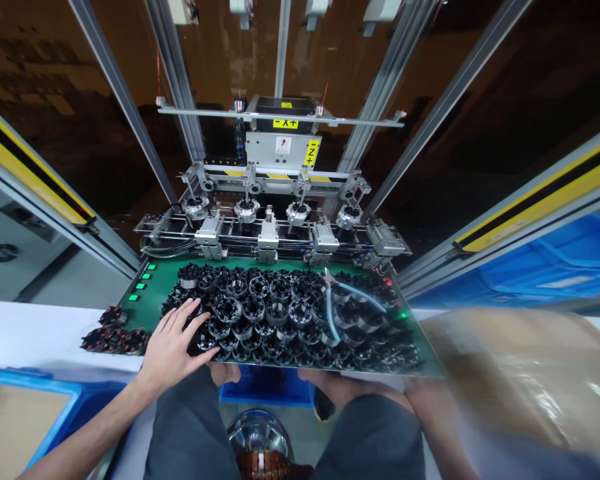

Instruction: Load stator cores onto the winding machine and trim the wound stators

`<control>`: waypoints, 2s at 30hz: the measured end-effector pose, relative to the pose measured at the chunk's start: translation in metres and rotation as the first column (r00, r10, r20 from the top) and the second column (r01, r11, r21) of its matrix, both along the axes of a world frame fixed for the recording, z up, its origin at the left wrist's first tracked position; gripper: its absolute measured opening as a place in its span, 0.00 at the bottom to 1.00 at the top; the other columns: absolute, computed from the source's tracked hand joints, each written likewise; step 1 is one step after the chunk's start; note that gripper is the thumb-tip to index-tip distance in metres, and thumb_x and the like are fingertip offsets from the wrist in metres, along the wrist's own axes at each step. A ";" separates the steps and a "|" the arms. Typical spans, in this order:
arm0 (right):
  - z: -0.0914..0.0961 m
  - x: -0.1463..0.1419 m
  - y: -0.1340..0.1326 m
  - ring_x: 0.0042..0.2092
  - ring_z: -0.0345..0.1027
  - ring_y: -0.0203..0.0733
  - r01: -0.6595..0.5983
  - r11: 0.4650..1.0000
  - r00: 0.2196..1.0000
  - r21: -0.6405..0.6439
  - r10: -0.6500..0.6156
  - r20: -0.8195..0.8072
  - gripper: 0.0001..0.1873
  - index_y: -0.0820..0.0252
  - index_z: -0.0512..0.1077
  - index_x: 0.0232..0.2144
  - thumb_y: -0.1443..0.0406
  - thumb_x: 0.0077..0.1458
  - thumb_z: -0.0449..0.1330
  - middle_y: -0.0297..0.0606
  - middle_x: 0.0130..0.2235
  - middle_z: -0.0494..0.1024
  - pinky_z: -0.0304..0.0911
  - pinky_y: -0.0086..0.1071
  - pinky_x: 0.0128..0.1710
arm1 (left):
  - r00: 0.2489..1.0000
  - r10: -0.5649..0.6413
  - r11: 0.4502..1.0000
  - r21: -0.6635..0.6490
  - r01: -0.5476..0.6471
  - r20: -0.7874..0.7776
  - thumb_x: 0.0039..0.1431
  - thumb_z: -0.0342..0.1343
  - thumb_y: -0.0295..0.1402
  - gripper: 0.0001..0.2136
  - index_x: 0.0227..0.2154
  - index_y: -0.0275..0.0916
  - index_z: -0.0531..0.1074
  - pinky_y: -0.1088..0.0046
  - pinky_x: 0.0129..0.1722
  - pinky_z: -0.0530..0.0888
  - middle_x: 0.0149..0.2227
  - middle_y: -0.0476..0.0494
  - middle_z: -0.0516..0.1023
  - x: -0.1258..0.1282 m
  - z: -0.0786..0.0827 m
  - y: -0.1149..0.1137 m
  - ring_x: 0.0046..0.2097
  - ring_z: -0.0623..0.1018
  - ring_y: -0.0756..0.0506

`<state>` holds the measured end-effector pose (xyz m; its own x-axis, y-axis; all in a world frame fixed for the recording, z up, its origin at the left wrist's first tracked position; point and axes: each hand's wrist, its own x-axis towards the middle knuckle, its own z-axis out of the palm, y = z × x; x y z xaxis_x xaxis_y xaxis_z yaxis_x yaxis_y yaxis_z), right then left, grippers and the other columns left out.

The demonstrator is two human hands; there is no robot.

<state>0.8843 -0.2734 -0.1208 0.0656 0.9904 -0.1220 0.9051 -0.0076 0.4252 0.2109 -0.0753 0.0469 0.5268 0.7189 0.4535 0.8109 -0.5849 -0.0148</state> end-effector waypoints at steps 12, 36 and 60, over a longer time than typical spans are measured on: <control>0.005 -0.003 -0.001 0.51 0.73 0.60 -0.018 1.000 1.000 0.007 0.018 0.022 0.19 0.58 0.83 0.51 0.73 0.61 0.61 0.52 0.41 0.82 0.61 0.53 0.57 | 1.000 -0.001 1.000 -0.003 0.001 0.006 0.68 0.64 0.55 0.30 0.64 0.42 0.75 0.42 0.72 0.69 0.74 0.28 0.71 0.001 0.000 -0.001 0.75 0.70 0.27; 0.001 0.000 -0.001 0.46 0.72 0.57 -0.026 1.000 0.999 0.015 0.025 0.027 0.18 0.58 0.83 0.52 0.69 0.60 0.65 0.49 0.37 0.80 0.61 0.53 0.57 | 1.000 -0.008 1.000 0.014 0.008 -0.011 0.68 0.64 0.55 0.29 0.63 0.41 0.75 0.43 0.73 0.69 0.74 0.28 0.71 0.001 0.001 0.000 0.75 0.71 0.27; 0.008 -0.006 -0.001 0.50 0.72 0.60 -0.011 1.000 0.999 -0.007 0.011 0.041 0.20 0.58 0.82 0.55 0.71 0.62 0.63 0.53 0.41 0.82 0.61 0.53 0.58 | 1.000 -0.015 1.000 0.012 0.015 -0.001 0.68 0.65 0.54 0.29 0.64 0.43 0.74 0.43 0.74 0.68 0.74 0.29 0.70 0.000 -0.001 0.001 0.75 0.70 0.27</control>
